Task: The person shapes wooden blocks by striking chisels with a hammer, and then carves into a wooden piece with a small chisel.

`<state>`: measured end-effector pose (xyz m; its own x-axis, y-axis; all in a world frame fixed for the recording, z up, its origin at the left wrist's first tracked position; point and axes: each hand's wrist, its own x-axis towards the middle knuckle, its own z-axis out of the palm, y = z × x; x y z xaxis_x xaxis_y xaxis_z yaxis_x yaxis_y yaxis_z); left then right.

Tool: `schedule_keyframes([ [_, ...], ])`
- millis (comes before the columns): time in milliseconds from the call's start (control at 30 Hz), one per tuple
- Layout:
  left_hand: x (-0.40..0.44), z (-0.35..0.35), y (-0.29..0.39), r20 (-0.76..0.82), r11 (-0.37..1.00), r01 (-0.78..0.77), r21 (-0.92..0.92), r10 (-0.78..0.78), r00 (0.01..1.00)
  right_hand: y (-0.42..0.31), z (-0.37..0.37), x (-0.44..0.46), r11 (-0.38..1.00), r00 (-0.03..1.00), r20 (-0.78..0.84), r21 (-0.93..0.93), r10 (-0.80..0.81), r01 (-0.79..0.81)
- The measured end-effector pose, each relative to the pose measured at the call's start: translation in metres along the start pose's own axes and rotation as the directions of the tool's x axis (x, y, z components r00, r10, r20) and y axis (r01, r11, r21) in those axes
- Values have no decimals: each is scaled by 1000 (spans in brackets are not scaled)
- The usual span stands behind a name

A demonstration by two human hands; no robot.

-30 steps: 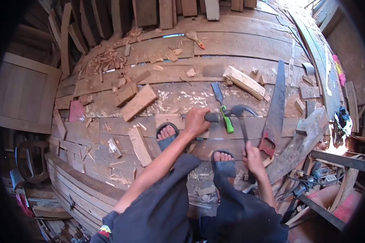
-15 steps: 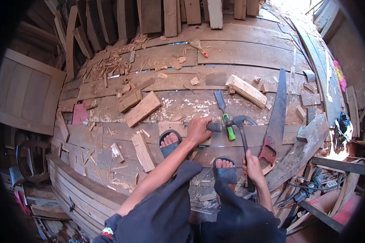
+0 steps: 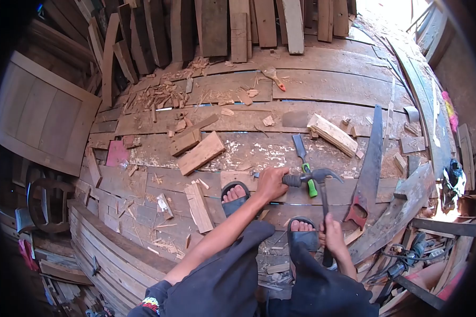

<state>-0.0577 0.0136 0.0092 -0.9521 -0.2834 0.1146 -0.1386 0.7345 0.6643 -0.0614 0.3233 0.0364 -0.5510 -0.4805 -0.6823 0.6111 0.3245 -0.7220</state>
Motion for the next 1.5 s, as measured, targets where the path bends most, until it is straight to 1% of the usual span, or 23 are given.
schedule_keyframes([
  [33, 1, -1, 0, 3, 1000, 16, -10, -16, 1000, -5, -4, -2, 997, 992, -118, -76, -37, 28],
  [100, 2, 0, 2, 6, 997, 60, -45, -59, 998, -30, -26, -11, 989, 970, -203, -83, -134, 119],
  [167, 4, -3, 5, 14, 997, 62, -40, -62, 998, -64, -40, -23, 966, 916, -327, 34, -233, 258],
  [267, 5, -3, 4, 6, 998, 54, -38, -53, 999, -86, -53, -26, 830, 868, -356, 314, -347, 461],
  [367, 6, -5, 6, 10, 998, 67, -20, -67, 998, -66, -19, -16, 810, 919, -333, 466, -212, 356],
  [400, 5, -6, 7, 19, 997, 74, -9, -74, 997, -26, -14, 4, 916, 914, -286, 196, -289, 351],
  [433, 3, -4, 5, 23, 996, 85, -12, -84, 996, 8, -12, 20, 937, 911, -219, -95, -349, 336],
  [533, 4, -2, 2, 39, 993, 114, -29, -113, 993, -14, -3, 13, 999, 998, 54, -43, -18, 21],
  [633, 3, -4, 0, 41, 997, 70, -44, -68, 997, -41, -21, 11, 991, 991, -13, -37, -131, 131],
  [700, 5, -9, 0, 14, 997, 48, -61, -47, 999, -65, -29, 17, 979, 967, -158, -48, -201, 196],
  [733, 0, -12, -1, 8, 996, 47, -71, -47, 999, -76, -35, 19, 979, 967, -160, 3, -200, 203],
  [833, -7, -21, -15, -44, 912, 99, -398, -126, 991, -106, -39, 18, 977, 967, -155, 45, -200, 209],
  [967, -12, -56, -44, 19, 832, 190, -522, -211, 977, -105, -30, 20, 977, 972, -105, 22, -210, 213],
  [1033, -12, -79, -45, -62, 695, 349, -629, -492, 868, -105, -19, 19, 984, 982, -65, 9, -175, 176],
  [1067, -9, -88, -71, 16, 440, 315, -841, -561, 828, -105, -15, 19, 988, 987, -43, 0, -157, 158],
  [1100, -7, -96, -101, 113, 141, 244, -959, -601, 791, -105, -13, 22, 989, 989, -18, -30, -147, 146],
  [1200, -11, -110, -138, 143, -89, 111, -990, -628, 765, -113, -1, 39, 978, 989, 53, -151, -138, 144],
  [1300, 12, -132, -84, 17, 14, 32, -999, -613, 790, -128, 13, 71, 925, 972, 139, -308, -190, 224],
  [1333, 19, -139, -72, 16, 57, 60, -997, -575, 818, -134, 20, 79, 925, 974, 143, -314, -174, 212],
  [1400, 30, -139, -59, -103, 345, 89, -935, -501, 859, -140, 32, 89, 927, 979, 151, -327, -139, 182],
  [1433, 33, -137, -51, -147, 477, 98, -873, -451, 881, -136, 37, 92, 899, 972, 148, -376, -181, 225],
  [1467, 29, -136, -43, -182, 677, 175, -715, -421, 889, -132, 42, 96, 866, 963, 148, -424, -223, 266],
  [1500, 26, -137, -29, -231, 830, 142, -540, -308, 923, -126, 45, 99, 829, 953, 149, -470, -264, 303],
])
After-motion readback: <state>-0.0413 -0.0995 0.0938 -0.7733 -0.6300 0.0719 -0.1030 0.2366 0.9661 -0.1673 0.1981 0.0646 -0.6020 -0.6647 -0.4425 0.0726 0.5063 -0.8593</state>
